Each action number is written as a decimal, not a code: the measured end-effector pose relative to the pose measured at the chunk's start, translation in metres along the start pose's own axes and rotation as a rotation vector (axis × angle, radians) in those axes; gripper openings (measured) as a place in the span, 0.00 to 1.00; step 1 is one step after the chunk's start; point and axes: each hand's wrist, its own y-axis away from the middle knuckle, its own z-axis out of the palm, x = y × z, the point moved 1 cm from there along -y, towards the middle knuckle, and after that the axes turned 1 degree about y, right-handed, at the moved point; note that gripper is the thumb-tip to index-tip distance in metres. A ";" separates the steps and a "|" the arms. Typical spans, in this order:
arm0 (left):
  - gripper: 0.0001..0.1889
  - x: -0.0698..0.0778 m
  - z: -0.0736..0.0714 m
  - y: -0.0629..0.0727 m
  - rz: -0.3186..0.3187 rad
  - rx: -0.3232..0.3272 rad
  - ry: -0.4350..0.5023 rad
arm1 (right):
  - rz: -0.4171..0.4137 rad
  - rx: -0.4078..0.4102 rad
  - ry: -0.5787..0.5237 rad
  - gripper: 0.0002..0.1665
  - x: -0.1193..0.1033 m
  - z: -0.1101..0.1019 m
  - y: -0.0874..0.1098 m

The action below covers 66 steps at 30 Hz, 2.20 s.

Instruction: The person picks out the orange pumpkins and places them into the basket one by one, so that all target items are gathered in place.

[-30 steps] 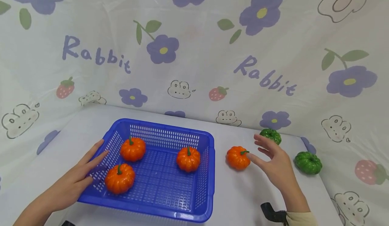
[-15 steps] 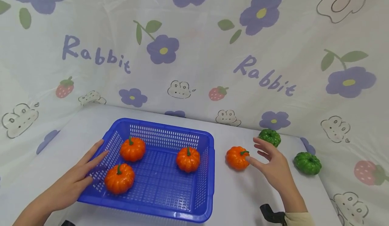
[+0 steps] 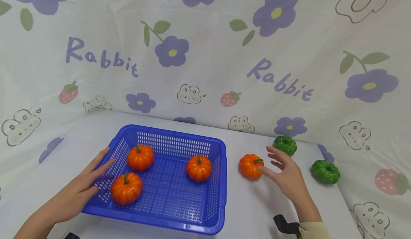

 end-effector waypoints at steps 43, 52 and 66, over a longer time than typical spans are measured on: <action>0.36 -0.002 0.001 0.000 0.030 0.004 0.014 | 0.172 -0.120 -0.035 0.45 0.034 0.032 -0.001; 0.36 -0.001 0.001 -0.001 0.011 0.009 0.012 | 0.192 -0.136 -0.041 0.45 0.032 0.032 -0.001; 0.36 -0.003 0.001 -0.001 0.003 -0.001 0.032 | 0.198 -0.108 -0.030 0.44 0.035 0.030 -0.001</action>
